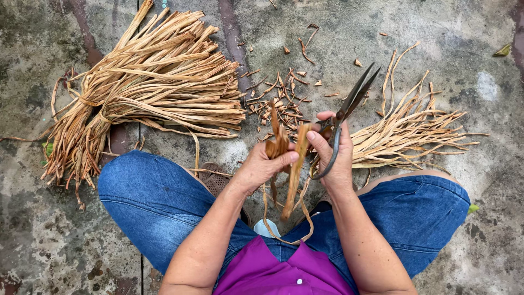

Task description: The person sits on the ground with bundles of dried leaves around them. They hold a bundle in one hand and use scissors to cut off the darkened tip ends of the leaves, letting the trimmed scraps fall onto the ground, then set the trimmed bundle aside and pick up the next bundle.

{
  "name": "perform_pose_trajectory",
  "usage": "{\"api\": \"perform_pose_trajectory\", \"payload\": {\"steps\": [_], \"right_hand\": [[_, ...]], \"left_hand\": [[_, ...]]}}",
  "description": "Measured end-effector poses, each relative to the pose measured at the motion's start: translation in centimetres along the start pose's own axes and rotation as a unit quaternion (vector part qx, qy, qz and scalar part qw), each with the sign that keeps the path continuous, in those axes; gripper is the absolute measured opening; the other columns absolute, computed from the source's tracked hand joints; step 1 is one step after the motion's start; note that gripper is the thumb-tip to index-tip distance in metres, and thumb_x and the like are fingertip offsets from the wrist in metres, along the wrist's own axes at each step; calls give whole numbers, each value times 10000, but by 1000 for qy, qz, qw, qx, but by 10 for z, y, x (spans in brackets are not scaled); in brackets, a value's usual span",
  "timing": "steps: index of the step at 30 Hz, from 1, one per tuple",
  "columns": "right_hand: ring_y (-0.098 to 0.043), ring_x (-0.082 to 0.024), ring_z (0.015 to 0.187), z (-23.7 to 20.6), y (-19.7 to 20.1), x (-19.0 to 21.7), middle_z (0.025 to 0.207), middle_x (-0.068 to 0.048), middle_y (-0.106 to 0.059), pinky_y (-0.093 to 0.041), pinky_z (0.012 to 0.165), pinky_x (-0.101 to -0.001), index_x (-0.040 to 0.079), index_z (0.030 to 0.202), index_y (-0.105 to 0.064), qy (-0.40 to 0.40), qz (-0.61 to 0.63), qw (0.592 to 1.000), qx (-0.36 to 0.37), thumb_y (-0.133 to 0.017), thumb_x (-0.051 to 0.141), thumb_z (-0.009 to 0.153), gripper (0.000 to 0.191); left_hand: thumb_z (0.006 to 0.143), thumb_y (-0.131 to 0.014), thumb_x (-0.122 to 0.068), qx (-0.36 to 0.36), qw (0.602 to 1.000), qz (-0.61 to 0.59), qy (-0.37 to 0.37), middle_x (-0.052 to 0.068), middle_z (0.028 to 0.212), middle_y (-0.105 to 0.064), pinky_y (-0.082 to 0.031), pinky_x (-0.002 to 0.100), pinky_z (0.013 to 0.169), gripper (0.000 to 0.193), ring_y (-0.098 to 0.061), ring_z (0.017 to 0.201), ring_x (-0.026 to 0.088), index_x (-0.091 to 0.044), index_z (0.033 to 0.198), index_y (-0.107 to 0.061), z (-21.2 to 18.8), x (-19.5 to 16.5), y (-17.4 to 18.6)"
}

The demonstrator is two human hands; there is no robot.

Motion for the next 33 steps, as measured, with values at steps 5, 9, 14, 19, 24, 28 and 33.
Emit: {"api": "perform_pose_trajectory", "payload": {"steps": [5,9,14,19,24,28,33], "right_hand": [[-622,-141,979,-2,-8,-6,1148,-57,-661,-558,857,-308,107,1435,-487,6,-207,977,56,-794,235,904,627],[-638,-124,920,-12,-24,-24,1144,-31,-697,-540,813,-295,108,1441,-489,-23,-340,935,95,-868,363,779,804],[-631,-130,873,-19,-35,-21,1092,-46,-700,-536,766,-295,98,1427,-514,-5,-390,914,111,-886,416,748,837],[-634,-85,843,-20,-44,-5,997,-32,-686,-527,754,-266,51,1369,-551,54,-431,895,98,-897,416,750,797],[-501,-52,670,-23,-34,-23,730,28,-597,-442,601,-220,66,1322,-657,-37,-376,924,65,-891,345,761,669],[-491,-25,663,-23,-33,-24,724,63,-602,-437,577,-192,43,1295,-675,-18,-353,934,56,-891,256,792,587],[-501,-68,599,-22,-17,-39,712,28,-598,-398,511,-238,52,1277,-671,-97,-244,965,20,-836,177,843,481]], "left_hand": [[923,-766,-201,-142,988,17,-52,56,967,-771,-642,292,756,298,-732,836,120,-14,1153,-736,2,-13,42],[925,-779,-189,-190,975,63,-98,39,955,-771,-614,272,751,283,-707,836,90,-13,1145,-754,-2,-27,60],[916,-791,-190,-190,968,122,-112,17,931,-773,-587,252,761,273,-684,839,64,-10,1119,-764,-5,-34,61],[912,-784,-197,-191,967,130,-111,-2,919,-775,-585,244,756,259,-686,836,56,-25,1105,-771,-7,-36,60],[924,-792,-201,-189,967,125,-113,6,882,-751,-567,250,723,233,-660,802,64,-19,1068,-773,-6,-35,59],[912,-793,-212,-203,961,150,-111,8,890,-760,-569,240,731,244,-666,811,60,-18,1058,-768,-7,-33,60],[905,-788,-223,-154,982,91,-64,12,888,-756,-580,245,714,266,-685,806,70,-14,1067,-760,-4,-17,51]]}}
Point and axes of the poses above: each hand's wrist, its own z-axis towards the middle knuckle, its own y-axis out of the back of the hand, x = y × z, the point moved 10 cm from there along z, towards the middle knuckle
